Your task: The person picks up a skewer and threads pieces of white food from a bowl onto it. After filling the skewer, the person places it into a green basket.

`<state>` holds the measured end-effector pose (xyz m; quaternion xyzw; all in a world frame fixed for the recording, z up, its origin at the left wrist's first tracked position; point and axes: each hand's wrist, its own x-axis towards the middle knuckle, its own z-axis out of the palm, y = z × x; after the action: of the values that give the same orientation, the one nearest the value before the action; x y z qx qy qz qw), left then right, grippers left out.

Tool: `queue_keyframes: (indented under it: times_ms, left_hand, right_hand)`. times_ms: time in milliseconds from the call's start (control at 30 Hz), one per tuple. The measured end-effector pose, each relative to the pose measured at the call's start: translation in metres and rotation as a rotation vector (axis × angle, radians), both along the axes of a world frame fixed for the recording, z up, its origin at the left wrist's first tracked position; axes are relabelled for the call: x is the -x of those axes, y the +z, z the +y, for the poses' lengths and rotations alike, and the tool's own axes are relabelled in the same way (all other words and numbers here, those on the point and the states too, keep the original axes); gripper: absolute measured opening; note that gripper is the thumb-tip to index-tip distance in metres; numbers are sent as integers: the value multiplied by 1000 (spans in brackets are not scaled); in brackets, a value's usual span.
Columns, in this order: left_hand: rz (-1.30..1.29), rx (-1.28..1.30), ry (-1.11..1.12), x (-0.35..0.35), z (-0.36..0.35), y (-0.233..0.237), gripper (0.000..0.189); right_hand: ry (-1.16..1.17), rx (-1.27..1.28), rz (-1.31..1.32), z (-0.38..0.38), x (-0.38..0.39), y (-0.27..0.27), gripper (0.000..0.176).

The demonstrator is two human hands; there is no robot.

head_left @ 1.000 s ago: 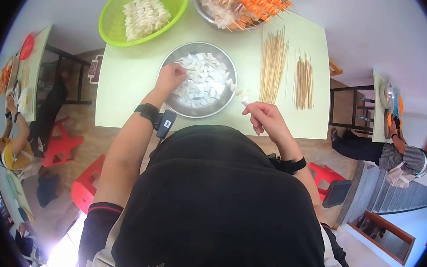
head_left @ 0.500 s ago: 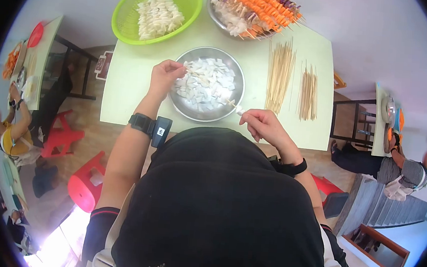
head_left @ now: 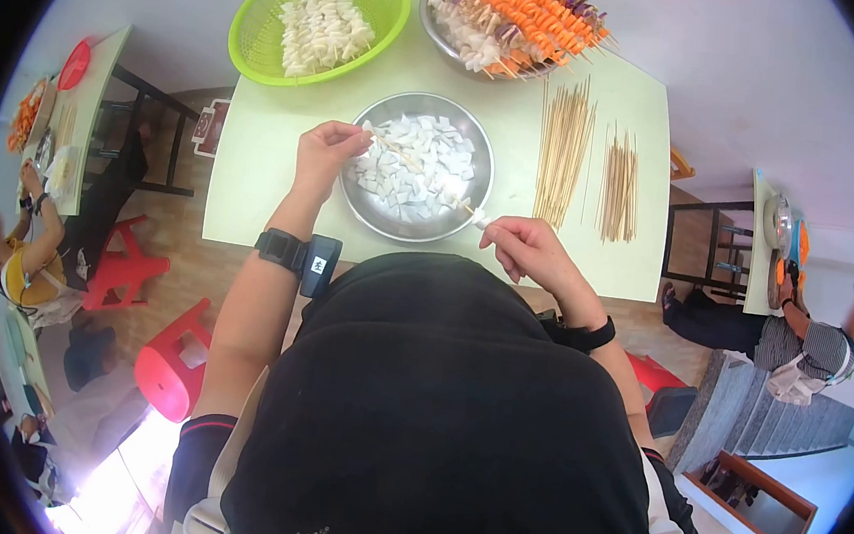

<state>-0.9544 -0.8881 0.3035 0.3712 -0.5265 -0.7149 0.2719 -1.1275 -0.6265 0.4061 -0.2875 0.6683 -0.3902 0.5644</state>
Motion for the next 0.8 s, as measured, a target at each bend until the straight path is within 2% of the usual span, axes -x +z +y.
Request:
queue_keyframes:
  times_ms: [133,267,367,433,567,633,667,733,800]
  left_hand:
    - [-30,66,-16,-2,-2,0,17]
    - [-175,263,-47,-3,-5,6,13]
    - [-273,402,-65,-5,-5,10,12]
    - [-302,473,-66,-6,-4,11,12]
    - [-315,504,-88,-6,-5,15,13]
    - [-305,496,-89,-7,-7,15,13]
    - [-261,452,-97,-8,-9,13,14]
    - [-219,406,-105,-8,-7,17,15]
    - [-170,312,-97,-9,-5,26,15]
  right_hand:
    - [0,3,4,0,-1,1,28]
    - [-3,1,16,0,-2,2,26]
    - [32,15,171,0,-5,3,23]
    - [85,182,510,0,-7,-3,21]
    - [41,171,492,-3,-8,-1,23]
    - [-69,17,-38,-3,-4,2,24]
    - [-69,18,-38,-3,-1,2,24]
    - [-70,-38,-385,-3,5,2,24]
    - [-52,-45,-366,-4,4,3,24]
